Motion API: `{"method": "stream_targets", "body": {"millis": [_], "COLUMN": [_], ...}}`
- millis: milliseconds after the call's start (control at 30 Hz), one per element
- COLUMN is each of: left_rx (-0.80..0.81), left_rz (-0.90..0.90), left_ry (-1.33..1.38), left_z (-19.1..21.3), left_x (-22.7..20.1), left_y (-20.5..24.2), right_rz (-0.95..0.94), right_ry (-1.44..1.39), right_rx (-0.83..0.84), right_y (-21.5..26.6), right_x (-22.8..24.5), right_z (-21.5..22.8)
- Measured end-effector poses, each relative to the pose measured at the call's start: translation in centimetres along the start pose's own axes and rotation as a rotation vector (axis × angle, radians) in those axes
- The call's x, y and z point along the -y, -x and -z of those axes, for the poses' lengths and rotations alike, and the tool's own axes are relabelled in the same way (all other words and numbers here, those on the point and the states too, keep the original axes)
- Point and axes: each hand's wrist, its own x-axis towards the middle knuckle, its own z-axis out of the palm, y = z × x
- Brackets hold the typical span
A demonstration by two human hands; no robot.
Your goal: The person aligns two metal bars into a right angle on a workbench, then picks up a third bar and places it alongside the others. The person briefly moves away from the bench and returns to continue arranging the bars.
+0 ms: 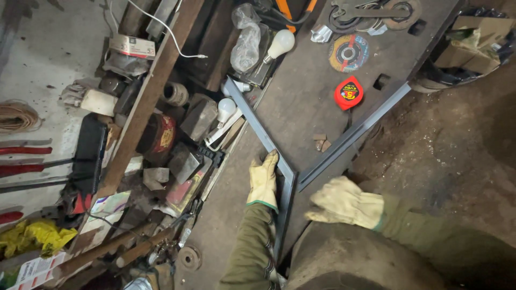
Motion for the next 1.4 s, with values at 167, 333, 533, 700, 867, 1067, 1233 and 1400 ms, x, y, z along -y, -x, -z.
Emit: {"method": "stream_targets", "body": {"millis": [167,333,533,700,867,1067,1233,1400], "left_rx": [0.039,0.051,0.035,0.116,0.041,0.018,0.000,0.034], "left_rz": [-0.144,-0.260,-0.106,-0.420,-0.073,0.099,0.022,-0.047], "left_ry": [-0.133,-0.387,-0.087,-0.415,-0.133,-0.021,-0.055,-0.010], "left_z": [0.4,0.7,0.4,0.7,0.6,0.6,0.5,0.6], "left_x": [1.8,2.8,3.1,8.7,0.1,-2.9,-1.1,-1.0], "left_y": [-0.4,-0.8,-1.0,-3.5,0.2,1.4,0.6,0.6], "right_rz": [0.137,-0.160,-0.632,-0.670,-0.733,-0.763,-0.757,-0.723], "right_ry": [-0.003,-0.366,-0.829,-0.930,-0.931,-0.968,-0.974,-0.961], "right_rx": [-0.089,0.225,0.383,0.349,0.367,0.363,0.395,0.370], "right_y": [-3.6,-5.2,-5.1,-5.3,-5.6,-5.7,-5.8,-5.6], "right_x": [-3.1,3.6,5.0,4.7,5.2,5.4,5.0,4.7], "right_z": [-9.7,0.3,2.9,2.0,2.2,2.2,1.7,1.3]}}
